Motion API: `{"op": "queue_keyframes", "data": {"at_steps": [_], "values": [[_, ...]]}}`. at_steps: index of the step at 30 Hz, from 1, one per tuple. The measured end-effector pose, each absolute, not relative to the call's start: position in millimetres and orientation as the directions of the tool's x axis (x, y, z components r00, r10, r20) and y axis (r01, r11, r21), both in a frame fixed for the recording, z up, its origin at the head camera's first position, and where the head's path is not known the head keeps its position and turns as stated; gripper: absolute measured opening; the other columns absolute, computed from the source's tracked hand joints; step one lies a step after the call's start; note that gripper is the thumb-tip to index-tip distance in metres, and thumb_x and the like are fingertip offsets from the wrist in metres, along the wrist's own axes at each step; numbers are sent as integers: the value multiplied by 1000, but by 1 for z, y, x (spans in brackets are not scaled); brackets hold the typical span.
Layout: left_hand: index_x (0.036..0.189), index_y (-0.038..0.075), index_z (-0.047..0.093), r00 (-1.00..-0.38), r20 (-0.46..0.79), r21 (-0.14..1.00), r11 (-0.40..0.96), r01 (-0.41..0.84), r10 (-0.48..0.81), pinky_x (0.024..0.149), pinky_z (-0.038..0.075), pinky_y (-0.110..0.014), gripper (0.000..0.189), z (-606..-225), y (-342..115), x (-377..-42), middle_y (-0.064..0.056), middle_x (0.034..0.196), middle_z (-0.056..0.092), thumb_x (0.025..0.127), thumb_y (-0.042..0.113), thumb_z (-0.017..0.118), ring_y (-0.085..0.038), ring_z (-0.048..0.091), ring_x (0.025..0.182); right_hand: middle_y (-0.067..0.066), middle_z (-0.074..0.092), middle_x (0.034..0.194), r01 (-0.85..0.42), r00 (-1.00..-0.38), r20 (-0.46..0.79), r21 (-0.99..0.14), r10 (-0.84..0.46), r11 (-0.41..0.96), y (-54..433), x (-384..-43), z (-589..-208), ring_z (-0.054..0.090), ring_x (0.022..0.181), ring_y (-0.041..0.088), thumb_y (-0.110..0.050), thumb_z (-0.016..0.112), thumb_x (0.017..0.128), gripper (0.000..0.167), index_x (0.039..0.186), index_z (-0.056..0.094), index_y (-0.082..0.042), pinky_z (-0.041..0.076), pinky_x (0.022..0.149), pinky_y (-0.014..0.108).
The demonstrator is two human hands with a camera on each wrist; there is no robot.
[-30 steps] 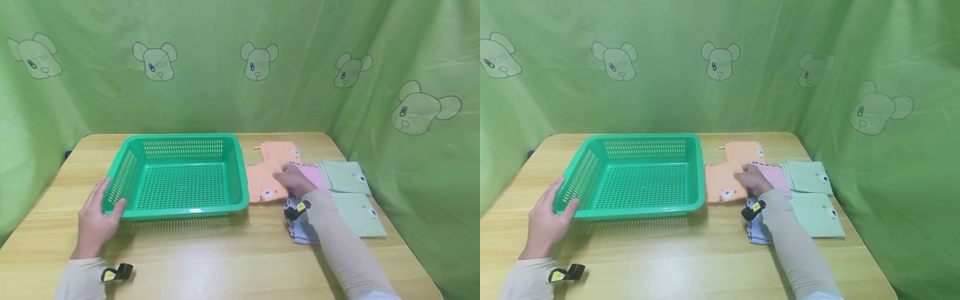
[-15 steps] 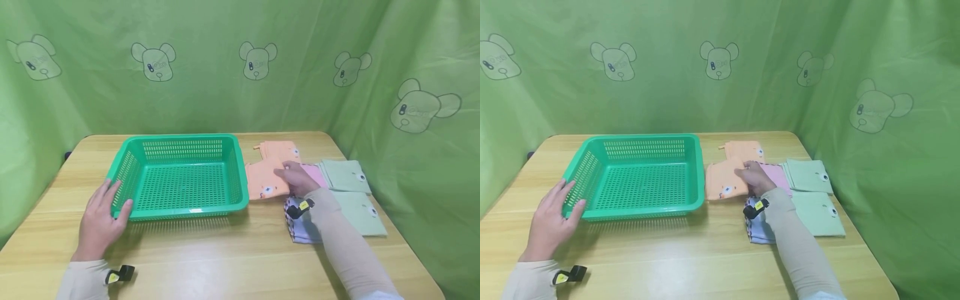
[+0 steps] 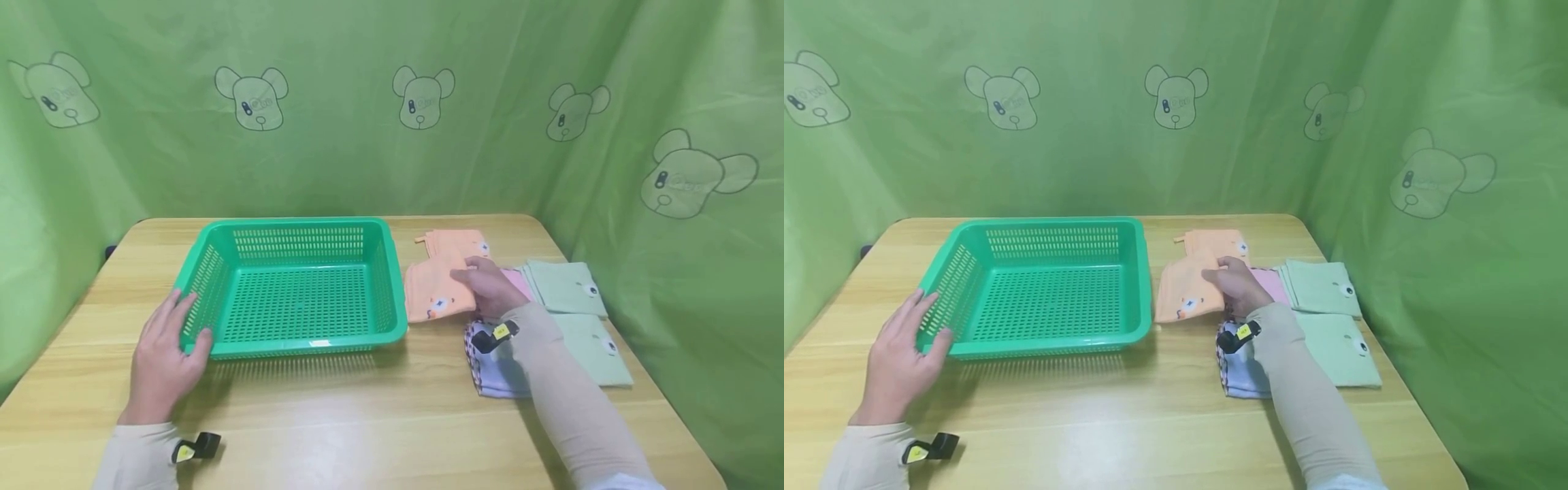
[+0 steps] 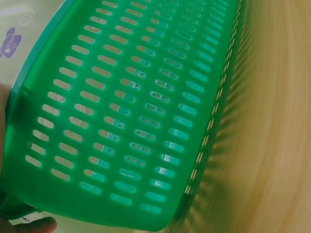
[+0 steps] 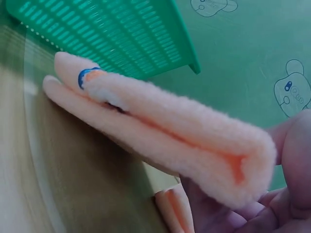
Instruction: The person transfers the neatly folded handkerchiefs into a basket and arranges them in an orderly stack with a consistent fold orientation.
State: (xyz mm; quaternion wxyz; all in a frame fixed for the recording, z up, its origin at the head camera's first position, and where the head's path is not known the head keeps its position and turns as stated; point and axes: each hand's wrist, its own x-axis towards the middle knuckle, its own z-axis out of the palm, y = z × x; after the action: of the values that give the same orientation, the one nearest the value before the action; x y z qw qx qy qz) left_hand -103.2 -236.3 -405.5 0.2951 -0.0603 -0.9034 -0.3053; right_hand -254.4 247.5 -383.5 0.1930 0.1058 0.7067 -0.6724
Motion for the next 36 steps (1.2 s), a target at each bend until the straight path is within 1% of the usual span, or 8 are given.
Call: {"op": "queue_keyframes", "data": {"at_steps": [11, 17, 20, 23, 25, 27, 31, 36], "values": [[139, 3, 47, -832, 552, 513, 807, 292, -49, 107, 27, -64, 57, -405, -239, -104, -24, 148, 39, 86, 18, 60, -50, 36, 131, 22, 56, 125, 391, -913, -393, -920, -106, 41, 244, -253, -373, 67, 98, 26, -12, 53, 97, 46, 136, 31, -1, 54, 88, 39], [141, 6, 46, -829, 558, 506, 810, 296, -46, 106, 28, -65, 59, -405, -239, -104, -24, 147, 40, 85, 19, 60, -49, 38, 130, 21, 54, 125, 367, -920, -381, -921, -98, 135, 244, -255, -366, 66, 97, 23, -16, 54, 98, 54, 142, 28, 1, 54, 87, 35], [141, 6, 47, -826, 561, 516, 804, 294, -59, 104, 30, -66, 59, -405, -240, -104, -23, 147, 41, 85, 18, 60, -49, 38, 130, 25, 56, 124, 315, -930, -338, -936, -144, 159, 242, -257, -362, 67, 95, 24, -15, 52, 98, 52, 142, 30, 5, 54, 87, 35], [141, 8, 47, -824, 561, 528, 799, 288, -73, 102, 32, -68, 60, -405, -240, -104, -22, 147, 42, 83, 17, 61, -48, 39, 130, 24, 60, 118, 271, -939, -303, -943, -161, 192, 241, -257, -357, 69, 90, 22, -14, 51, 98, 47, 137, 36, 7, 56, 83, 34], [141, 8, 47, -826, 558, 529, 800, 282, -77, 101, 32, -67, 60, -405, -239, -103, -22, 146, 42, 83, 16, 61, -48, 40, 130, 25, 60, 117, 259, -939, -295, -944, -174, 204, 241, -257, -355, 69, 89, 22, -14, 50, 99, 47, 137, 34, 9, 56, 83, 33], [141, 8, 47, -829, 553, 532, 800, 275, -82, 101, 32, -67, 61, -405, -239, -103, -22, 146, 42, 82, 16, 60, -48, 40, 130, 24, 59, 118, 256, -941, -293, -944, -169, 209, 242, -257, -352, 68, 88, 20, -14, 50, 99, 48, 137, 33, 8, 56, 82, 32], [141, 7, 47, -831, 548, 539, 799, 266, -94, 101, 32, -67, 60, -404, -238, -103, -23, 145, 43, 83, 16, 60, -47, 40, 130, 29, 53, 127, 247, -939, -279, -954, -201, 170, 242, -258, -349, 68, 94, 21, -12, 47, 100, 51, 142, 28, 9, 55, 86, 34], [140, 7, 47, -826, 554, 540, 801, 261, -104, 104, 32, -64, 58, -404, -236, -103, -23, 144, 44, 84, 15, 60, -46, 41, 130, 29, 48, 133, 253, -945, -280, -953, -169, 164, 241, -259, -345, 65, 98, 20, -14, 50, 99, 53, 142, 26, 7, 53, 88, 31]]}}
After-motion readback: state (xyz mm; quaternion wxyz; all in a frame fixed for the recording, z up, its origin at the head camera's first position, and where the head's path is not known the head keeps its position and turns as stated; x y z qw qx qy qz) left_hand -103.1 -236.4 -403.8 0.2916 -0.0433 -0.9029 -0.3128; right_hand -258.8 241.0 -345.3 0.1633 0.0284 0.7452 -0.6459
